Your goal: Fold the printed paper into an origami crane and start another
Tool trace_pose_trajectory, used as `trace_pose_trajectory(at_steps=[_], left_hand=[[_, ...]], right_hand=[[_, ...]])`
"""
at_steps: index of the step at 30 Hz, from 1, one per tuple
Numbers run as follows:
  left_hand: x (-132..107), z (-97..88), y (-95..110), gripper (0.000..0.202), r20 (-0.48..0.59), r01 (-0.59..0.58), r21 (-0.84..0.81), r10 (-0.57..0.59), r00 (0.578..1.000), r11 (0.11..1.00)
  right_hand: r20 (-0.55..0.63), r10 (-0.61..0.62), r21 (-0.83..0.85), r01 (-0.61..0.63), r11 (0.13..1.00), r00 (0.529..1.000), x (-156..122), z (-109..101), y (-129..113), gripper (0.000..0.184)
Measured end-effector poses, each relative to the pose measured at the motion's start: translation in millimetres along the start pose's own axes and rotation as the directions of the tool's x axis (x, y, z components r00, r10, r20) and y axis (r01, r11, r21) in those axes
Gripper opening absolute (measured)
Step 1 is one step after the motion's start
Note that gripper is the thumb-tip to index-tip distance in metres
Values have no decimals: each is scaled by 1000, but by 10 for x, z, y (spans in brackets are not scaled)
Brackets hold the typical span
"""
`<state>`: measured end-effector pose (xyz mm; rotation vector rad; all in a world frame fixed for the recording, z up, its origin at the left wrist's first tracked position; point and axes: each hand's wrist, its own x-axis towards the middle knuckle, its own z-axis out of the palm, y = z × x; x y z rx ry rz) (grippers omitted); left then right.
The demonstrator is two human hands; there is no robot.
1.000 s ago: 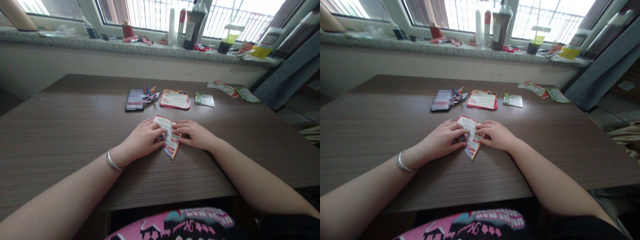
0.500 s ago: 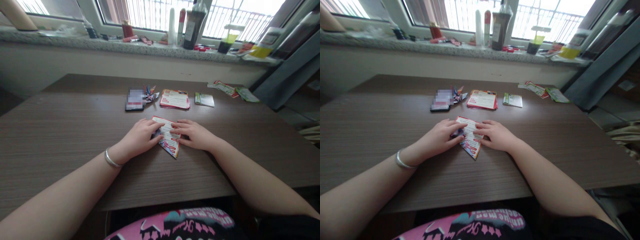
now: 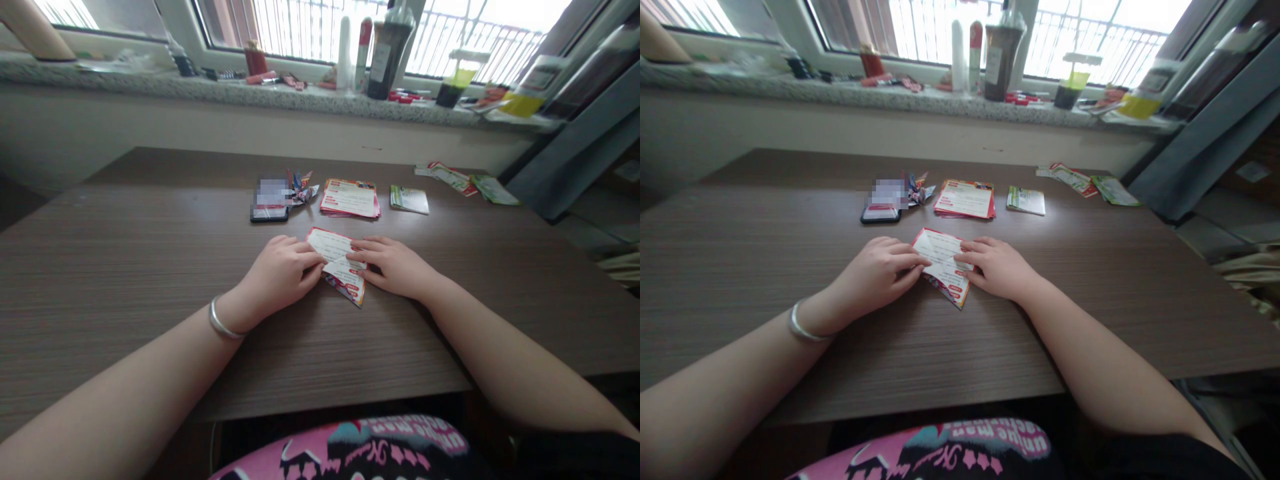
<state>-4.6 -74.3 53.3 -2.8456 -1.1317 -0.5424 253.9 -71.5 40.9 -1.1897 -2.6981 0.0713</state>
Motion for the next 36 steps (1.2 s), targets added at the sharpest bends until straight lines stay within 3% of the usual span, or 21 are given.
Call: trace_pose_trajectory(at_steps=[7,12,24,30,36], left_hand=[[-5,-41,44,33,95,-101,24,99,991,995],[-13,-14,39,30,108,-104,-7,104,989,995],[-11,-40,-12,22,193,41,123,-65,979,992],[-37,-29,-86,28,178,23,166,-53,983,986],[-43,5,-86,36,176,-24,141,-2,984,990]], right_hand=[[-7,109,-69,-110,992,994,-3,-30,-30,40],[-23,119,-108,-121,987,993,-2,-28,-74,38],[-4,64,-64,-64,996,998,-27,-36,-39,39],[15,44,-36,-44,998,999,-77,-93,-9,43],[16,-80,-11,80,997,997,-93,-57,56,57]])
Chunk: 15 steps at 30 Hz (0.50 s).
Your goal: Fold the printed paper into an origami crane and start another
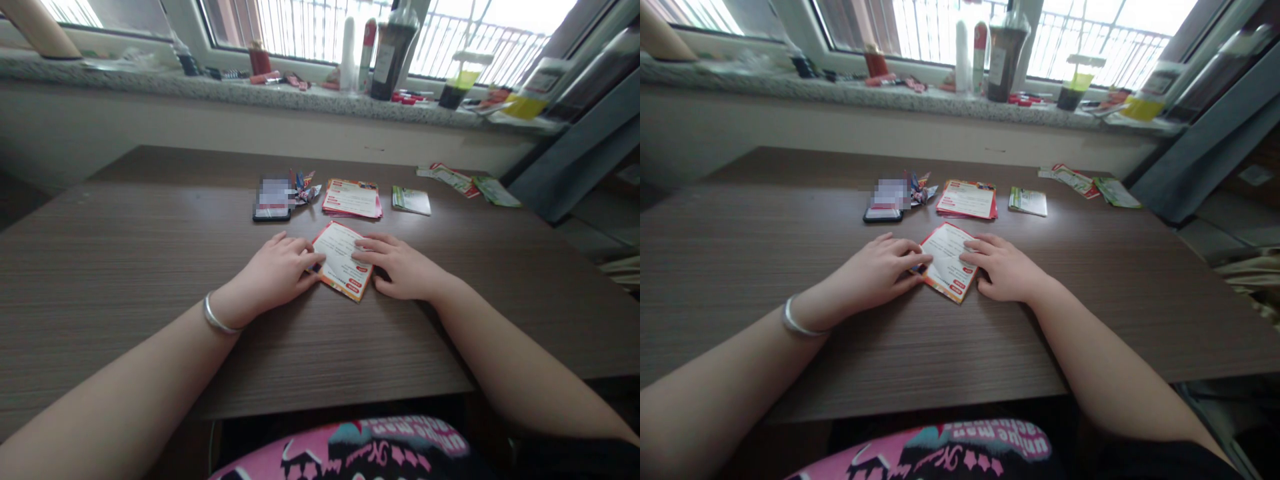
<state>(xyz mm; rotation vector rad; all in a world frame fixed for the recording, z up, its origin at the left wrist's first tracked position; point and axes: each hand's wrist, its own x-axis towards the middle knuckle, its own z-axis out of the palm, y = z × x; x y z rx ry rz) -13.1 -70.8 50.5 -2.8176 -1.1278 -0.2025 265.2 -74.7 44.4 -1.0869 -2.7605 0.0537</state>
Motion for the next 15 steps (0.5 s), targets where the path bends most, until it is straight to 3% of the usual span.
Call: trace_pose_trajectory(at_steps=[6,15], left_hand=[[7,13,10,35,-15,-50,10,50,999,999],[18,-12,-48,27,-22,-4,66,6,1000,998]], right_hand=[[-11,-27,-39,26,999,1000,26,-10,-5,40],[6,40,-135,-39,990,999,6,-25,61,31]])
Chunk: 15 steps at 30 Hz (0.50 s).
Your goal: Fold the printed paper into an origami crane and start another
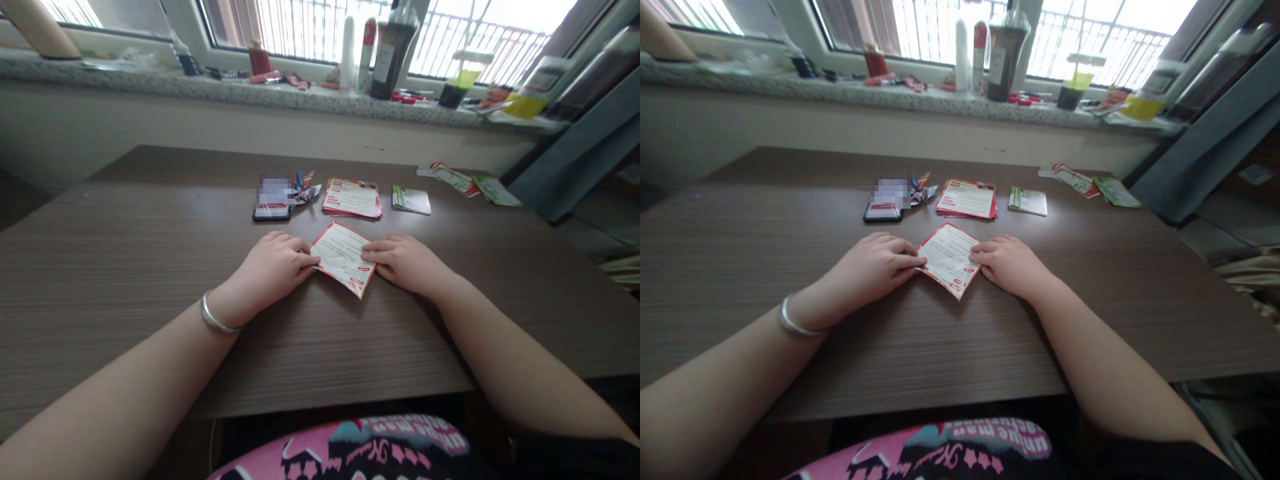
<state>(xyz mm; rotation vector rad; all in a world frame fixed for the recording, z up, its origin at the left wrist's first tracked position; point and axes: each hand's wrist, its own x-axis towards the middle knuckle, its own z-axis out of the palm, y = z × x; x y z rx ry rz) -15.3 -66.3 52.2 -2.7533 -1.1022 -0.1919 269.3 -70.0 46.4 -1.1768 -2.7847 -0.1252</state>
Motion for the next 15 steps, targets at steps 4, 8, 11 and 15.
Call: trace_pose_trajectory(at_steps=[4,8,11,15], left_hand=[[4,-13,-13,28,9,18,9,-18,1000,1000],[2,-38,-31,31,38,46,6,-46,998,999],[-13,-64,-50,29,64,74,-24,-73,995,997],[-24,-90,-65,24,86,127,-65,-122,989,990]], right_hand=[[4,71,-3,-71,997,997,-21,-3,30,29],[9,111,25,-111,994,994,-27,-44,32,27],[13,121,46,-121,992,993,-13,-80,-9,26],[8,169,84,-169,982,986,3,-76,-81,26]])
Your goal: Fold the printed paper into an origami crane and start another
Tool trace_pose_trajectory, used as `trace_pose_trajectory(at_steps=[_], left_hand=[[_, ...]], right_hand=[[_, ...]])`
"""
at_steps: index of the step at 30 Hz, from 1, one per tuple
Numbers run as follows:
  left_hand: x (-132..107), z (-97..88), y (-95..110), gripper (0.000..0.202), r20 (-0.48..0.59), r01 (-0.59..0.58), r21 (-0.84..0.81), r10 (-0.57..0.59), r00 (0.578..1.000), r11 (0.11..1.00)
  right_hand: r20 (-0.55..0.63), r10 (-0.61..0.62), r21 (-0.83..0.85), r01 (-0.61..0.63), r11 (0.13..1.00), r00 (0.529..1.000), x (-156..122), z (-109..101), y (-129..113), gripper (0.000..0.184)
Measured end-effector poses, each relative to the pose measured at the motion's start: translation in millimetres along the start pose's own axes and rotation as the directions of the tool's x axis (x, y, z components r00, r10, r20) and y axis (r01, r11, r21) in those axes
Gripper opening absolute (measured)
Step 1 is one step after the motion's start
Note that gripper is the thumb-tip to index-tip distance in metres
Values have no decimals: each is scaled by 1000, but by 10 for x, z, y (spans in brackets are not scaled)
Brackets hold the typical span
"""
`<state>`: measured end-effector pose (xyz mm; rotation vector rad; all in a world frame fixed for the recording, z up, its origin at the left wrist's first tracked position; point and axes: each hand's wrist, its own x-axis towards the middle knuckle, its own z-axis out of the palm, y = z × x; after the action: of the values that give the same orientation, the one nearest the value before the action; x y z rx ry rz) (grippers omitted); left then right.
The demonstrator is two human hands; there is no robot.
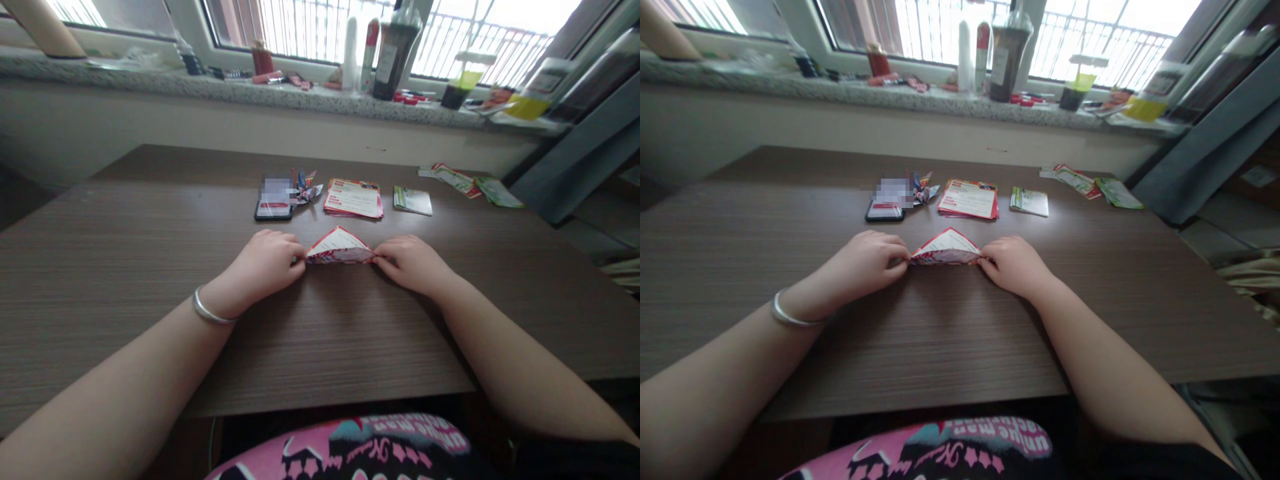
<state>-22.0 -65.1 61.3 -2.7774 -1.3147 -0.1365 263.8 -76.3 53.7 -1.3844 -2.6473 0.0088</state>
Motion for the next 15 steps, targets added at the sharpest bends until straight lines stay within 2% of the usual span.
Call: trace_pose_trajectory(at_steps=[7,11,15], left_hand=[[49,30,53,45,-34,99,-19,-100,994,995],[71,94,110,44,-44,200,-15,-201,979,980],[70,156,140,40,-50,260,-12,-261,964,965]], right_hand=[[-54,264,261,-241,935,963,12,94,-56,18],[-27,310,334,-284,899,950,29,116,-127,17],[1,325,310,-309,899,946,49,123,-217,32]])
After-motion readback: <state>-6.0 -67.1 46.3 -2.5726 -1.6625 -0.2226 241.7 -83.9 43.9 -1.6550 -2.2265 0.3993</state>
